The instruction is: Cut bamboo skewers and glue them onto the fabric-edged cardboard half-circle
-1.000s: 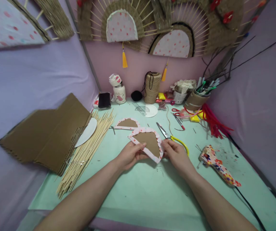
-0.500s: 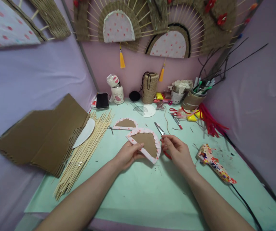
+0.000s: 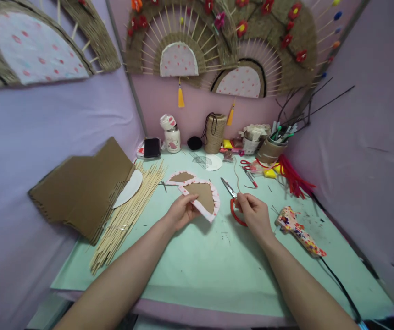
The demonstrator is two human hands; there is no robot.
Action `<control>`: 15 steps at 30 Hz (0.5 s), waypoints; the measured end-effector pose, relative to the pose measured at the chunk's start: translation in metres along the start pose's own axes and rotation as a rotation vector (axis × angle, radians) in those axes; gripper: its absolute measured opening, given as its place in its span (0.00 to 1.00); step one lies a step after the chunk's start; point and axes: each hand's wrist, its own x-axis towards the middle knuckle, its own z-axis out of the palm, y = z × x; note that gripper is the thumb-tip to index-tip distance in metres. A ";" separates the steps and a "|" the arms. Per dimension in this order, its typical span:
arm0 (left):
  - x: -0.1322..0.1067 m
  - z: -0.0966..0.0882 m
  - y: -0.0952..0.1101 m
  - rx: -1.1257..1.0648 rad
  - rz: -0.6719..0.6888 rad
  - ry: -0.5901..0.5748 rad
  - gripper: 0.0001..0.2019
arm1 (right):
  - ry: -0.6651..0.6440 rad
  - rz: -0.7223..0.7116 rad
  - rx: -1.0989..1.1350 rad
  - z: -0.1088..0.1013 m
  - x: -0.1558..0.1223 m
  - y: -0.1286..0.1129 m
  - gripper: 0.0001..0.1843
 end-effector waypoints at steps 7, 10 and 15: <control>-0.001 0.001 -0.002 0.248 0.156 0.002 0.13 | 0.057 -0.185 -0.281 0.000 0.008 0.013 0.17; 0.001 -0.002 -0.002 0.298 0.215 0.000 0.14 | 0.024 -0.221 -0.392 0.001 0.013 0.019 0.14; 0.004 -0.008 -0.001 0.321 0.259 -0.048 0.16 | -0.021 -0.181 -0.635 -0.002 0.014 0.023 0.12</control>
